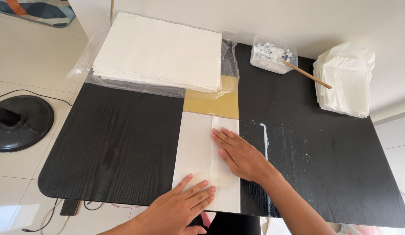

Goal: Manually assembling paper bags by folding paper sheets around a template and applying glue with a brush.

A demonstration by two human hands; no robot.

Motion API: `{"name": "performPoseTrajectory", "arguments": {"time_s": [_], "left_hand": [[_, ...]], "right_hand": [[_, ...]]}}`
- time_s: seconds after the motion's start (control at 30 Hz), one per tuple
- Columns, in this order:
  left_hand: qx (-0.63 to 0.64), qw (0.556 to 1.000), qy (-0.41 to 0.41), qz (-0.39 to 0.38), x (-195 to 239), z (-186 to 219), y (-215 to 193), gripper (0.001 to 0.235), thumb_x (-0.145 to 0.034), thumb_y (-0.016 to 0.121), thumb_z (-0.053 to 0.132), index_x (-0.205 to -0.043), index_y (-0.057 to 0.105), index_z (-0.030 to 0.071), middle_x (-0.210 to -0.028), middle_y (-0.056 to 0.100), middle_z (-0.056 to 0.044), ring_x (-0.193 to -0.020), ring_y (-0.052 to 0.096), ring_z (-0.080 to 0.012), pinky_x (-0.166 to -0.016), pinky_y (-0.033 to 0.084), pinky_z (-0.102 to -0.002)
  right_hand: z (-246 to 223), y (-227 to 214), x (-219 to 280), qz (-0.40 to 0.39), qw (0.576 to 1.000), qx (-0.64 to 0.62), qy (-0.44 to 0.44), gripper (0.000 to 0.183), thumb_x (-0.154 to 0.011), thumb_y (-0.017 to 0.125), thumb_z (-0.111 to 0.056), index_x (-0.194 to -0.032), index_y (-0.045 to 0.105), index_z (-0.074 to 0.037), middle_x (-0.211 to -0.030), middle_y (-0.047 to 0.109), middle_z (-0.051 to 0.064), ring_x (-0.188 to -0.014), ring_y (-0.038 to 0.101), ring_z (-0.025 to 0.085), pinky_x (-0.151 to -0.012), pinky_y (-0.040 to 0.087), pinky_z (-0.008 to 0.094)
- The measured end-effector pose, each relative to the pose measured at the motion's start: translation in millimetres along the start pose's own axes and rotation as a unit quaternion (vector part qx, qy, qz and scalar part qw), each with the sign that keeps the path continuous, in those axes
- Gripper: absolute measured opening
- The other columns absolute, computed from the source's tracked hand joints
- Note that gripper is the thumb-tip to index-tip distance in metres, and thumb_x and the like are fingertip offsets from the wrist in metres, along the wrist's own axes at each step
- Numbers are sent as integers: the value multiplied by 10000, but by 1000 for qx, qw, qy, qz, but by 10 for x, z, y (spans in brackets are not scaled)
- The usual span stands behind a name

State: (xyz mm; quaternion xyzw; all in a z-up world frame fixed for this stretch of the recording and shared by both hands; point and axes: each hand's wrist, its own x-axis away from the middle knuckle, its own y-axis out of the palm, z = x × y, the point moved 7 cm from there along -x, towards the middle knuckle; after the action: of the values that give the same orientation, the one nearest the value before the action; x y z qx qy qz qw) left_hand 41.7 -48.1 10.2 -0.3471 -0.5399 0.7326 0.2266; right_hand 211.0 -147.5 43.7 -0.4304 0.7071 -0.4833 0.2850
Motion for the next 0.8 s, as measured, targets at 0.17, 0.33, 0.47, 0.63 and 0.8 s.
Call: {"name": "performPoseTrajectory", "arguments": {"time_s": [0.17, 0.33, 0.47, 0.63, 0.8], "left_hand": [[-3, 1000, 11, 1, 29, -13, 153, 746, -1109, 273, 565, -1578, 368, -8, -1633, 386, -170, -1526, 313, -313, -1234, 154, -549], [-20, 1000, 10, 11, 35, -12, 209, 738, -1114, 275, 556, -1582, 367, -6, -1639, 383, -171, -1528, 320, -306, -1234, 179, -525], [-5, 1000, 0, 10, 30, -13, 139, 732, -1118, 274, 555, -1575, 376, -8, -1635, 387, -166, -1529, 314, -298, -1243, 159, -518], [-28, 999, -1, 16, 29, 8, 138, 743, -1113, 278, 562, -1581, 363, -8, -1645, 373, -165, -1537, 308, -281, -1252, 173, -479], [-23, 1000, 6, -2, 29, 43, 263, 750, -1108, 291, 552, -1561, 375, -39, -1645, 351, -215, -1522, 318, -326, -1240, 180, -510]], "right_hand": [[72, 32, -95, 12, 999, -16, 26, 542, -1099, 285, -290, -1582, 324, -48, -1664, 326, 104, -1558, 232, 261, -1264, 161, 410], [98, -7, -105, 26, 998, -34, 39, 532, -1096, 282, -286, -1576, 356, -71, -1657, 350, 84, -1556, 247, 245, -1261, 170, 409], [146, 13, -107, -33, 988, -119, 91, 698, -1010, 524, -415, -1601, 293, -124, -1697, 259, 29, -1586, 132, 202, -1275, 84, 391], [162, 60, -105, -46, 989, -103, 99, 797, -970, 620, -413, -1617, 241, -143, -1712, 211, 12, -1590, 97, 193, -1278, 61, 389], [131, 59, -90, -16, 995, -65, 70, 868, -940, 669, -460, -1611, 251, -101, -1699, 249, 46, -1581, 144, 233, -1274, 96, 405]]}}
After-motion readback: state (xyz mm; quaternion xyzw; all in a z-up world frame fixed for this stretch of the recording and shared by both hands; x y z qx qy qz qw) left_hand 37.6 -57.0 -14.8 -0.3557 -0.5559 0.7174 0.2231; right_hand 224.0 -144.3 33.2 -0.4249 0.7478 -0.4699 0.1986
